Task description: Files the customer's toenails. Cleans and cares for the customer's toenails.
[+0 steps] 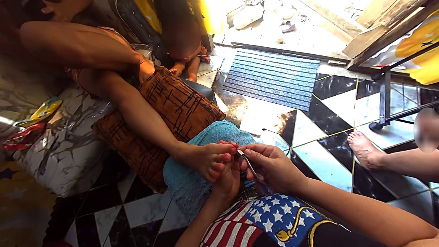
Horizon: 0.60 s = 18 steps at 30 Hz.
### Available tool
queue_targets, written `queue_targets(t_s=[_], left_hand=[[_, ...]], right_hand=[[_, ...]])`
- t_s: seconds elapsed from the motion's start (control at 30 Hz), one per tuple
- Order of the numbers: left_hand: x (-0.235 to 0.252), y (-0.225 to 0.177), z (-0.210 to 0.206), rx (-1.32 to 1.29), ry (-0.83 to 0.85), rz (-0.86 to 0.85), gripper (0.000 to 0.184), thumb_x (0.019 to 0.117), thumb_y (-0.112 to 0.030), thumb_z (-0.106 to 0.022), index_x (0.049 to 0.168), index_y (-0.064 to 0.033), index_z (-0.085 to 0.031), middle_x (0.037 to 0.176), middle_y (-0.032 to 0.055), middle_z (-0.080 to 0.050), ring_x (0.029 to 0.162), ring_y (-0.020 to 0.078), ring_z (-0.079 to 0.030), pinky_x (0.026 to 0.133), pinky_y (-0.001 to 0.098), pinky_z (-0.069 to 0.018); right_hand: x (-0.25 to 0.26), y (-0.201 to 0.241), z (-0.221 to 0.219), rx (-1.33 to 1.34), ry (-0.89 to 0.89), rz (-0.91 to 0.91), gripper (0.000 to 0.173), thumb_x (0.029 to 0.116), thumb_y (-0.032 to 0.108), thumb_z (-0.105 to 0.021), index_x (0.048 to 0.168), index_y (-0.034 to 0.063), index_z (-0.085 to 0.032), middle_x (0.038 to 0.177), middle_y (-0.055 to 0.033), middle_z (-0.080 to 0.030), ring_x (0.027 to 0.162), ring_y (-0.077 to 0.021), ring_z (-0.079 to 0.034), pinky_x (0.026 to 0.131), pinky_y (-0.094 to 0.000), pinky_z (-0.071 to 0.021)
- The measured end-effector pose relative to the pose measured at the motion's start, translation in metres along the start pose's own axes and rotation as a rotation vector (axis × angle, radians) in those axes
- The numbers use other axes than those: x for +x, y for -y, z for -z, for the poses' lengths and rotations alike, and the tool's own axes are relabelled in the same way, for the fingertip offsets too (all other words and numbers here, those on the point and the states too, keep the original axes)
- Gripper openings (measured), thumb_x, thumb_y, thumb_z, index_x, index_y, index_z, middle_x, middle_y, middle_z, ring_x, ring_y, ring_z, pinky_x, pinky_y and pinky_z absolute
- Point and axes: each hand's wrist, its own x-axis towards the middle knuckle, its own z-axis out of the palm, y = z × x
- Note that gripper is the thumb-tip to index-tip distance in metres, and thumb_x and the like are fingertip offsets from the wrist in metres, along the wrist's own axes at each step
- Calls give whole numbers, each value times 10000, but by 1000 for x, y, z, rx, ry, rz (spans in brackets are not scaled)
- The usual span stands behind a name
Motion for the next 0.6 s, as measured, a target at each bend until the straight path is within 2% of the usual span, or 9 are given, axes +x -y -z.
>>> queue_targets(t_s=[0.07,0.37,0.43,0.53,0.6], left_hand=[[1,0,1,-10,11,-6,185,1011,7,-519,1003,-31,-700,981,69,-711,917,126,-702,790,246,-589],[1,2,5,-27,58,-67,89,972,-19,-626,981,-44,-710,1018,79,-715,990,160,-700,903,296,-574],[1,2,5,-20,51,-69,109,977,-9,-603,981,-38,-709,1014,82,-714,987,163,-700,898,303,-577],[0,1,5,-4,30,-43,146,1002,-16,-563,1003,-39,-708,1010,69,-712,960,141,-701,852,274,-586],[-1,0,4,-3,9,-33,159,1005,-5,-550,1001,-36,-705,998,72,-715,944,139,-707,844,272,-589]], right_hand=[[1,0,-1,-6,-11,-5,240,1079,84,-481,1180,-48,-654,824,-95,-739,591,-91,-672,523,-199,-551],[2,1,-3,-55,-27,-23,231,1083,101,-457,1156,-12,-645,733,3,-621,555,-42,-568,530,-176,-510],[1,2,-3,-57,-24,-19,236,1080,97,-460,1165,-17,-649,734,-1,-632,555,-46,-574,529,-180,-512],[0,3,-2,-64,9,0,246,1078,92,-476,1178,-43,-656,791,-59,-717,575,-76,-649,522,-195,-548],[0,6,-2,-80,16,-7,241,1078,95,-485,1170,-43,-661,804,-79,-733,579,-88,-666,515,-200,-553]])
